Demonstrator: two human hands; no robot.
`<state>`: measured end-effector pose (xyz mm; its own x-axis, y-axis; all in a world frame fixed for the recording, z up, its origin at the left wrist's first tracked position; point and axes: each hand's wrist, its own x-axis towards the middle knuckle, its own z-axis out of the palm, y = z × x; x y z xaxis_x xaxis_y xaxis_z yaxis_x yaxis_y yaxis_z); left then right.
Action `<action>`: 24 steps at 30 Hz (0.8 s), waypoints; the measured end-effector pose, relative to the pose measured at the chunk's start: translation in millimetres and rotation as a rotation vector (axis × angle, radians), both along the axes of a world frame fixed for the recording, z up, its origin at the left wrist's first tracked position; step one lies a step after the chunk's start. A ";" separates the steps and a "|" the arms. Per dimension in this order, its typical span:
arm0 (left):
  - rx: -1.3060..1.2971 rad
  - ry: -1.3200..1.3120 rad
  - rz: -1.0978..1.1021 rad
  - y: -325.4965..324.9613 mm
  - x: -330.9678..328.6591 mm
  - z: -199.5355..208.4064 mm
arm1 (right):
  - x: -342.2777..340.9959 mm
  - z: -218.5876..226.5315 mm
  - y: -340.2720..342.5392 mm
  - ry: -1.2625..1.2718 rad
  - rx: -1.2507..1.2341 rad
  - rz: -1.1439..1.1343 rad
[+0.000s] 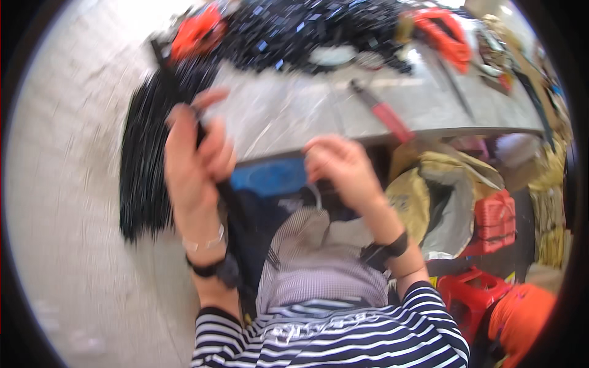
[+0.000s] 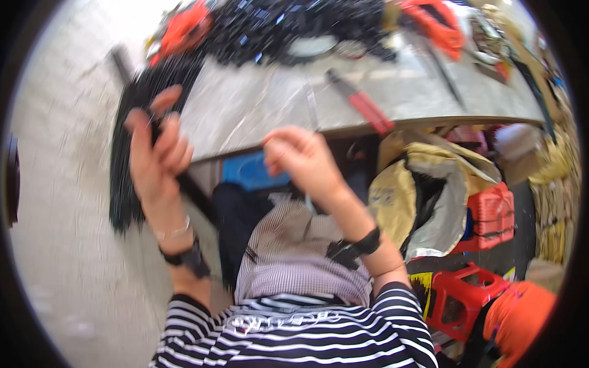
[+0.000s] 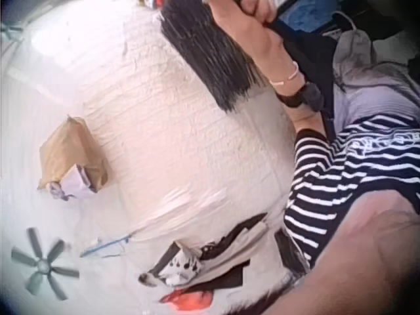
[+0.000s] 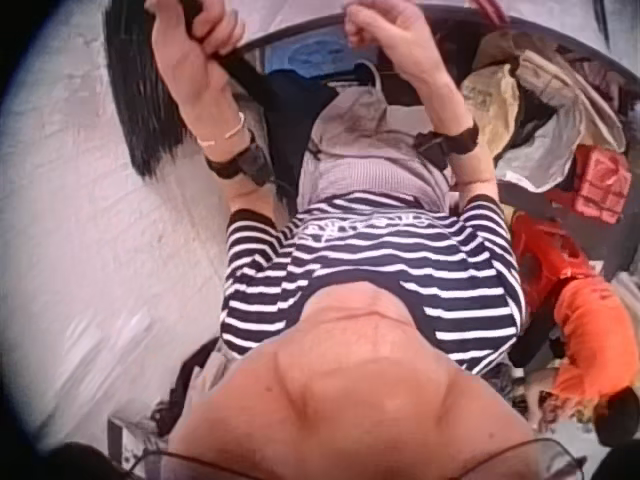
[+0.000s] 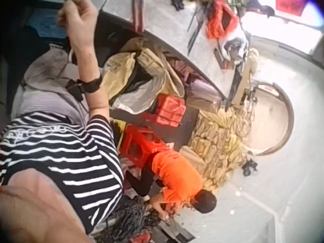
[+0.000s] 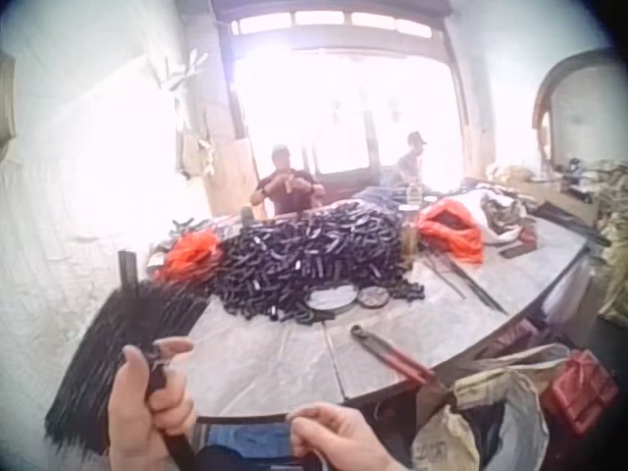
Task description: Assembling black rods into a central hub and using pliers to trim components for umbrella construction.
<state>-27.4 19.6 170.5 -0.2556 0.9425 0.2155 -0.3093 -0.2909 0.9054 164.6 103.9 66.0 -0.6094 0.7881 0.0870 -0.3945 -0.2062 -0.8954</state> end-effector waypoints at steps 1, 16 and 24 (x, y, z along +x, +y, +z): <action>0.004 0.170 0.263 10.8 3.4 1.2 | 3.8 -2.0 6.8 0.030 -0.025 0.041; 0.164 0.328 0.226 16.8 50.1 -38.9 | -1.8 56.1 -21.9 0.100 0.347 -0.079; 0.205 0.289 0.281 21.7 58.7 -73.6 | -9.7 49.3 -21.4 0.017 0.320 -0.004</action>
